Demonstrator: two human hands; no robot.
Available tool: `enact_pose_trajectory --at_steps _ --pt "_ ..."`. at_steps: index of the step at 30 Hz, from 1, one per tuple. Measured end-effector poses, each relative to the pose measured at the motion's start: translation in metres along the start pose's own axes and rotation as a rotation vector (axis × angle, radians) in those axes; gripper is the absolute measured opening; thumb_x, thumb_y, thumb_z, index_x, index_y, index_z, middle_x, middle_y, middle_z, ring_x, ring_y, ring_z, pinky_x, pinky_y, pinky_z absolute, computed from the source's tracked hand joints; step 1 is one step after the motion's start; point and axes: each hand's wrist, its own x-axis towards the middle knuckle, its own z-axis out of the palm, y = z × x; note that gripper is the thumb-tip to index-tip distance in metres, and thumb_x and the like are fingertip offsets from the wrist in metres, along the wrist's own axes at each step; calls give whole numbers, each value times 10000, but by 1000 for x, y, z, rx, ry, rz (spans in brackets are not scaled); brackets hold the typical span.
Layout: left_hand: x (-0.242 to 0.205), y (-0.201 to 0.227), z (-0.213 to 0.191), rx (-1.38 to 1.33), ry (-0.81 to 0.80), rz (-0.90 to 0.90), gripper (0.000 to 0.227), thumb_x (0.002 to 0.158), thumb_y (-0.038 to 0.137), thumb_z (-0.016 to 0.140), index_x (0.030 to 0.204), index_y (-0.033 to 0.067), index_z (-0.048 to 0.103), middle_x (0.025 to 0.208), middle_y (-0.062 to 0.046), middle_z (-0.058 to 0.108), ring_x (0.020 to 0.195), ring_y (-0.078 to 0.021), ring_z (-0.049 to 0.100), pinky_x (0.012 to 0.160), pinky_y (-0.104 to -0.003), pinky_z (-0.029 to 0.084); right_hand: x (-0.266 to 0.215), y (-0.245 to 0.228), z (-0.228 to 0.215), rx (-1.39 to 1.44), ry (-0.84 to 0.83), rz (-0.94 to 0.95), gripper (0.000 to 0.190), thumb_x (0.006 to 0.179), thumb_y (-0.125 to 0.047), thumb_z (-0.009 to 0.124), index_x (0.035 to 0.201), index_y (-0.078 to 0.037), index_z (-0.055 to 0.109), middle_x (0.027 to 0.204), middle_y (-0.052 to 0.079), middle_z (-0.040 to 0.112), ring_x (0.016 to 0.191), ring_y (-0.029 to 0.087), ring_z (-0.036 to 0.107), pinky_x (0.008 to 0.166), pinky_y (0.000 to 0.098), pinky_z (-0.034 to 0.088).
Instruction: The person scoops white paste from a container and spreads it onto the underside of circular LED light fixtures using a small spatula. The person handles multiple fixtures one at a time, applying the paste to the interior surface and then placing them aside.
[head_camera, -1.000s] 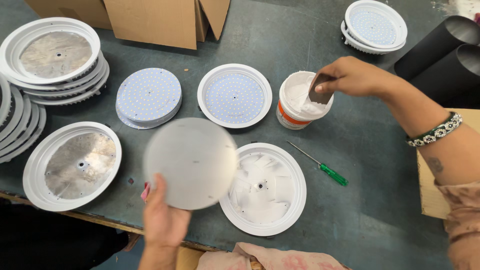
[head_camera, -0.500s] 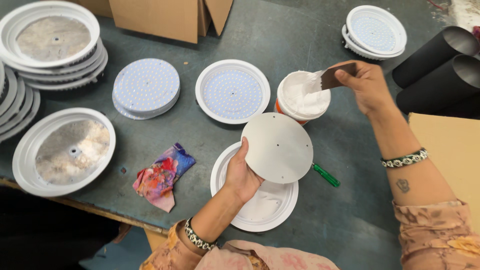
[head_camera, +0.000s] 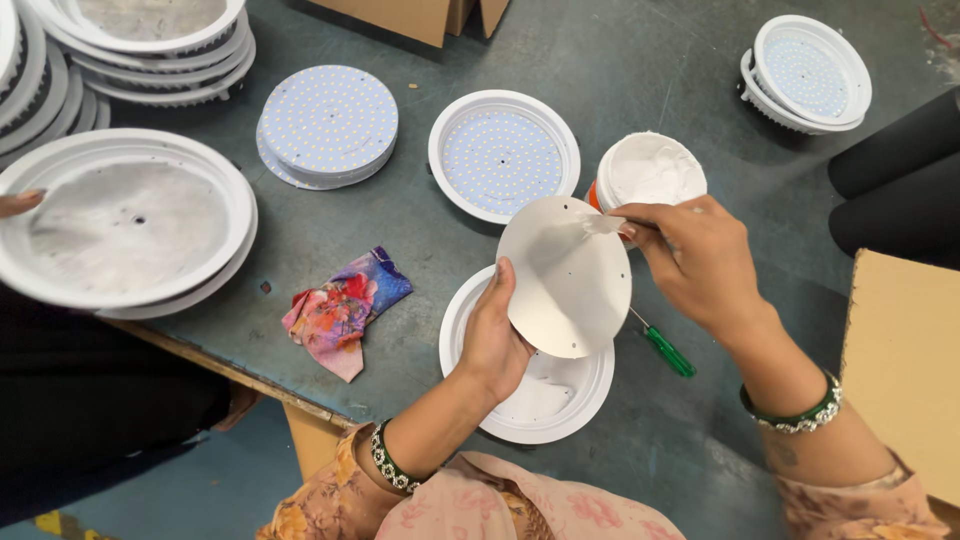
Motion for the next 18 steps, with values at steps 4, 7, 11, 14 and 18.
enact_pose_trajectory --at_steps 4,7,11,14,18 --pt "-10 -5 3 122 -42 125 703 997 563 424 1525 100 408 1414 -85 572 1246 -200 599 978 -386 543 -5 -11 3 -103 59 -23 184 977 -152 730 1153 -145 782 868 37 744 761 254 613 768 382 494" --pt "-15 -9 4 227 -93 210 735 1010 578 421 1543 72 416 1421 -89 559 1242 -181 563 984 -348 499 -6 -18 11 -109 101 45 172 988 -162 737 1151 -128 781 860 67 735 778 270 633 751 389 495" --pt "-18 -10 6 293 -148 312 744 1038 568 401 1570 48 375 1510 -91 509 1373 -174 475 1129 -322 386 -9 -37 19 43 103 154 197 997 -150 705 1176 -91 763 884 107 749 754 221 685 688 338 519" --pt "-18 -9 9 315 -170 355 743 1055 552 388 1598 47 335 1556 -108 472 1428 -191 429 1181 -330 330 -3 -51 20 185 79 258 215 995 -137 685 1182 -56 754 897 138 762 724 152 710 635 287 530" --pt "-21 -7 10 395 -182 405 759 1055 548 374 1643 85 246 1601 -113 419 1469 -203 386 1200 -328 299 6 -65 21 255 45 323 201 990 -131 679 1141 -30 763 823 123 769 674 98 682 616 267 516"
